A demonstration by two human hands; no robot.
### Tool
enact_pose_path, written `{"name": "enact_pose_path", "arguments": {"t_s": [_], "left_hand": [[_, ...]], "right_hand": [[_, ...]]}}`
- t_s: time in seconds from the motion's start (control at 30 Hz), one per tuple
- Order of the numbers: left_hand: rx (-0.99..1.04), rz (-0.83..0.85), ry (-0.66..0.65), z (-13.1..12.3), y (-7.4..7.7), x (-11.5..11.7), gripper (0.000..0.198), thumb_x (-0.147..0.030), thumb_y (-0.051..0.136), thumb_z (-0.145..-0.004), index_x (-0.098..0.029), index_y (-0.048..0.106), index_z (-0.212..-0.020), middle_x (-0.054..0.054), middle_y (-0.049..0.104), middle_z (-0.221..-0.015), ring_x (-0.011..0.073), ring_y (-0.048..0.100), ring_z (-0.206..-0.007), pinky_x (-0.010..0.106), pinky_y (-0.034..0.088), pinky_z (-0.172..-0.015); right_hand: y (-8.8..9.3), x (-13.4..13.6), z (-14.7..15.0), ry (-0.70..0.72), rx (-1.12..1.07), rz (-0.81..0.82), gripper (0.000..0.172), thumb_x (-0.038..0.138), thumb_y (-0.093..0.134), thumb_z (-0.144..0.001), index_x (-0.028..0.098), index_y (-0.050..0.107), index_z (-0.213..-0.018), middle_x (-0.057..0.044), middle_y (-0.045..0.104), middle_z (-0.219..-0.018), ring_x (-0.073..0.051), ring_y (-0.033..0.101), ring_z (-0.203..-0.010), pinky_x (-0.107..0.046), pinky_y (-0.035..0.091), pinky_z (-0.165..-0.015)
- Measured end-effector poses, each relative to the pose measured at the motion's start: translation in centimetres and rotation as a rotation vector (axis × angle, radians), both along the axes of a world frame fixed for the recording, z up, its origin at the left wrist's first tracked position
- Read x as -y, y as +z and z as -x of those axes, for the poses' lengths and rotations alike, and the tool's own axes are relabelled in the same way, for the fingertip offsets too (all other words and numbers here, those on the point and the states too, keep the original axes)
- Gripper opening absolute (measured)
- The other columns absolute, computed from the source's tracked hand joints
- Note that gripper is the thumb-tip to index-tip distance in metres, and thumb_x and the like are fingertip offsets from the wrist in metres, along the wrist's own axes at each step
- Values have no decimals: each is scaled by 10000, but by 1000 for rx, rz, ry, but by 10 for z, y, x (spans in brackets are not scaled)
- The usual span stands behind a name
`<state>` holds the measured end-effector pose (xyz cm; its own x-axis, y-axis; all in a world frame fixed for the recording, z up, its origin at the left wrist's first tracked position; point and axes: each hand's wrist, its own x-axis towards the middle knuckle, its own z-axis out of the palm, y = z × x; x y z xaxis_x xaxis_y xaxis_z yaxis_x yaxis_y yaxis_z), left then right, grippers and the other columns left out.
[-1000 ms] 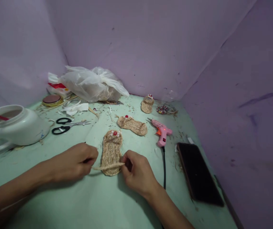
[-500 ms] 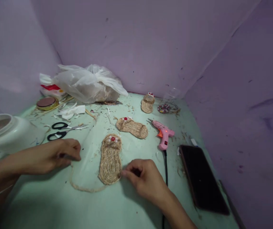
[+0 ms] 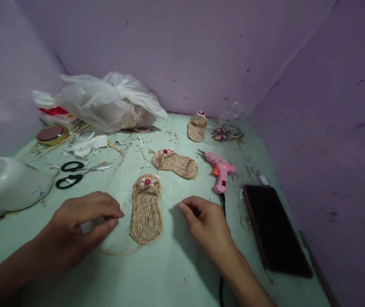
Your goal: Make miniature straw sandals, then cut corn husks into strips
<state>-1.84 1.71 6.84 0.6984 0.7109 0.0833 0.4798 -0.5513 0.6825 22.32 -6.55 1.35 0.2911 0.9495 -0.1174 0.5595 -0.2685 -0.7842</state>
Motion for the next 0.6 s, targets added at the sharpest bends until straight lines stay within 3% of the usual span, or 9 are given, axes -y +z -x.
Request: {"name": "enact_pose_path", "arguments": {"t_s": [0.13,0.2,0.27,0.3,0.37,0.47,0.53,0.6], "left_hand": [[-100,44,-128,-3,4,10,184,-219,468,-793,-201,597,-664,13,613,-650,125,533,-615,258,414,-631],[-123,8,-121,-2,0,10,194,-218,466,-799,-198,589,-651,0,601,-630,115,519,-600,251,395,-623],[-149,-33,-64,-2,-5,7,196,-219,462,-800,-197,596,-659,-6,606,-639,110,516,-606,246,385,-634],[-170,-38,-30,-2,-7,6,200,-224,458,-800,-197,602,-664,-5,610,-647,111,517,-610,245,382,-637],[-215,-19,21,-2,-10,4,210,-237,449,-800,-198,615,-678,0,619,-664,117,524,-624,242,379,-635],[-246,20,35,-5,-12,4,216,-259,447,-795,-200,628,-692,6,631,-680,126,537,-648,241,382,-646],[-250,30,30,-6,-13,4,215,-261,449,-791,-198,631,-698,8,638,-696,129,543,-666,242,387,-662],[-254,28,29,-7,-15,4,210,-260,453,-787,-198,635,-701,5,644,-708,130,547,-676,240,388,-665]], "right_hand": [[-6,3,6,61,30,-10,218,357,523,-796,203,676,-780,-41,692,-728,-177,607,-636,-266,445,-555],[-1,5,-2,-49,139,-90,201,362,538,-783,213,672,-797,-46,693,-750,-183,612,-644,-282,452,-583],[8,5,-18,-265,351,-153,222,408,550,-768,225,661,-824,-51,679,-742,-186,601,-616,-293,435,-560],[13,4,-27,-383,483,-129,258,449,551,-760,233,654,-858,-55,671,-737,-192,592,-596,-297,413,-528],[19,-2,-43,-477,657,43,394,565,540,-724,218,645,-878,-85,659,-719,-239,594,-606,-299,351,-465],[17,-15,-56,-440,685,252,556,692,513,-649,180,648,-820,-124,643,-674,-284,592,-578,-301,306,-420],[8,-22,-61,-424,692,252,538,676,543,-625,173,645,-786,-128,627,-637,-286,585,-558,-309,313,-419],[-2,-27,-67,-458,662,185,400,558,590,-641,177,632,-755,-103,598,-576,-267,576,-541,-316,339,-432]]}}
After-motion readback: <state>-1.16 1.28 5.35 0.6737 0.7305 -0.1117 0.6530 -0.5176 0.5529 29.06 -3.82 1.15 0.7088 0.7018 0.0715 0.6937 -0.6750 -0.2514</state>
